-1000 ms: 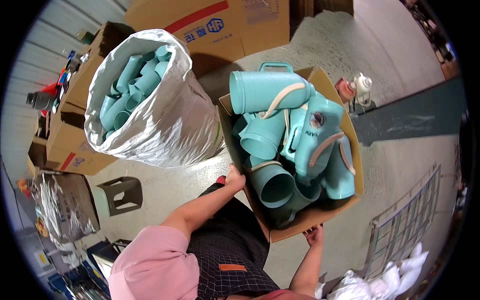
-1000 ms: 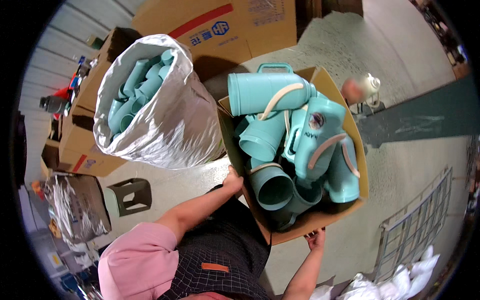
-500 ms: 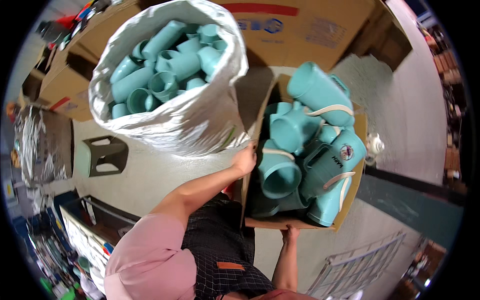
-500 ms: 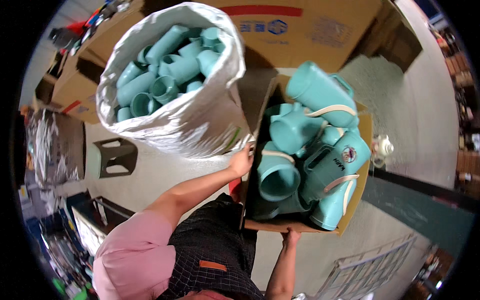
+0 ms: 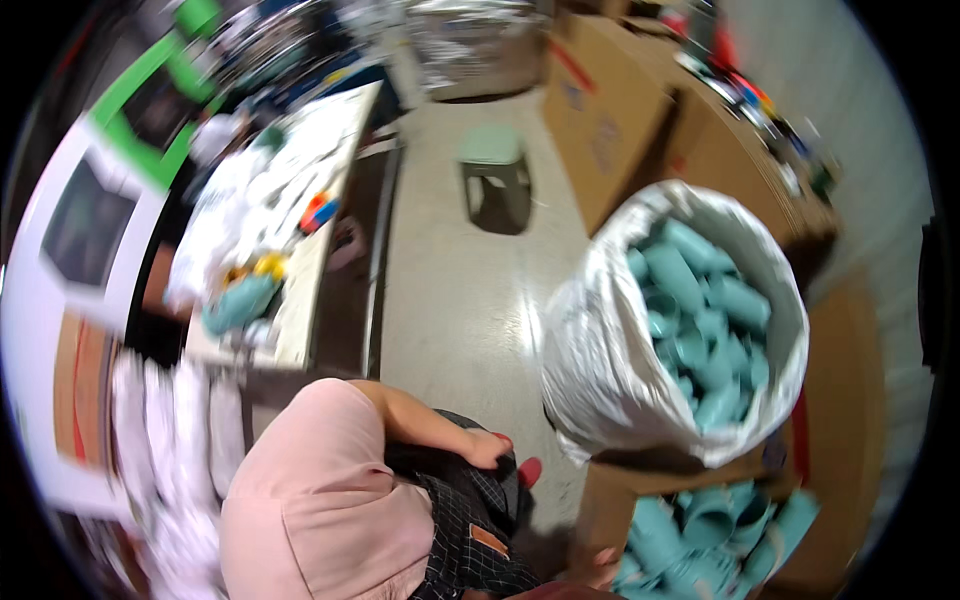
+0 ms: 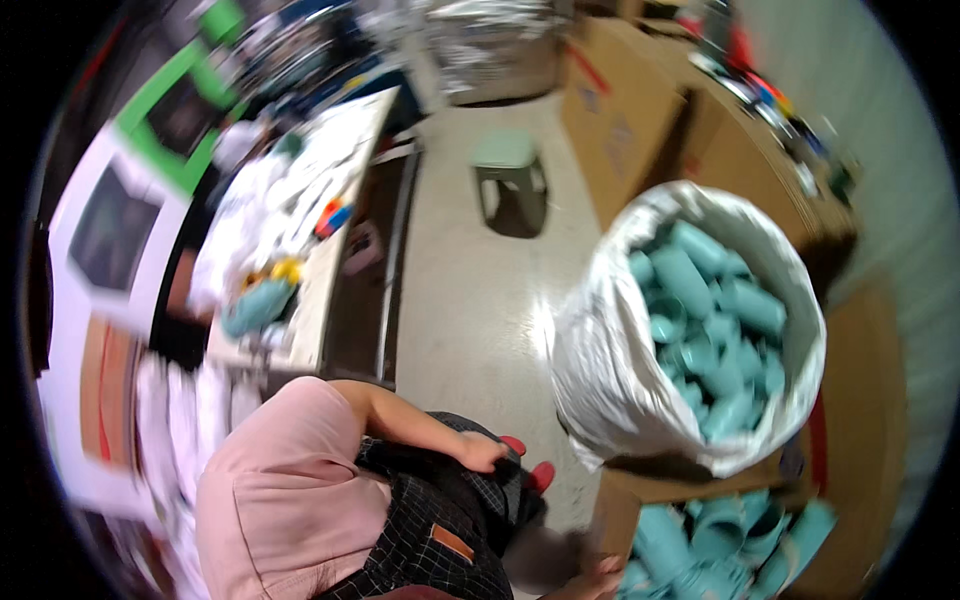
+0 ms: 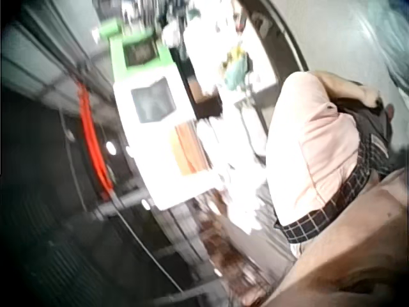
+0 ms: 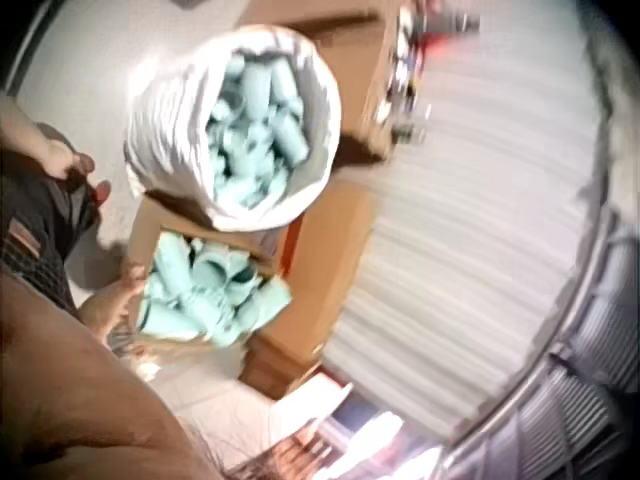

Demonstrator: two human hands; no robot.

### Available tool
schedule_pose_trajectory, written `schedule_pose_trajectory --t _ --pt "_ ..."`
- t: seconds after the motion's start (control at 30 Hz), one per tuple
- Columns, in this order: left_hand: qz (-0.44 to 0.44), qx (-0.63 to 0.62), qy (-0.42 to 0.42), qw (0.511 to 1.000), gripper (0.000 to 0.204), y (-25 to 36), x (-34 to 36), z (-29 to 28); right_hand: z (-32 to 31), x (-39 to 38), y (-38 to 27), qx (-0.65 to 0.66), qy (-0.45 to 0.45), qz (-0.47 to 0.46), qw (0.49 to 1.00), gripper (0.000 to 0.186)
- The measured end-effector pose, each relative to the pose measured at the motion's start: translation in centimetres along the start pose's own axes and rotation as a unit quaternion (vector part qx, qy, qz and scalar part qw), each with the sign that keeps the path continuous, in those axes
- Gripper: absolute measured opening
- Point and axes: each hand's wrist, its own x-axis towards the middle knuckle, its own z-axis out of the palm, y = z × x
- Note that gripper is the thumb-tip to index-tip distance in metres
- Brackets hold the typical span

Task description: The person cleans a plastic water jug with a cloth, attaches a strap to it, and then prepares a cardboard box for shipping by taping the bottom and placing the jug and other items inside.

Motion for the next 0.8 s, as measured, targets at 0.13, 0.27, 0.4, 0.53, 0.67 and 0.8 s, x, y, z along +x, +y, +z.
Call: schedule_pose_trajectory --t 0.13,0.27,0.4,0.53,0.67,0.8 --pt "-0.226 -0.243 0.274 0.902 0.043 -5.0 -8.2 0.0 12.1 -1.5 -0.2 -0.426 -0.248 0.582 0.647 0.024" --pt "-0.299 -0.484 0.564 0.599 0.038 -7.6 -16.2 9.1 13.7 -2.9 7.5 -0.603 -0.276 0.175 0.728 0.023" --pt "-0.335 -0.531 0.477 0.615 0.028 -6.9 -20.0 17.6 26.8 -2.6 14.1 -0.748 -0.41 0.165 0.494 0.018" --pt "-0.298 -0.472 0.433 0.708 0.027 -5.5 -23.8 26.3 33.6 -14.5 22.1 -0.619 -0.571 0.037 0.538 0.022" --pt "-0.342 -0.428 0.475 0.689 0.038 -8.9 -31.7 31.1 36.2 -19.2 31.2 -0.645 -0.724 -0.109 0.221 0.024" --pt "-0.406 -0.505 0.563 0.513 0.041 -11.0 -41.8 35.5 32.6 -25.8 39.6 -0.682 -0.705 0.056 0.183 0.023"
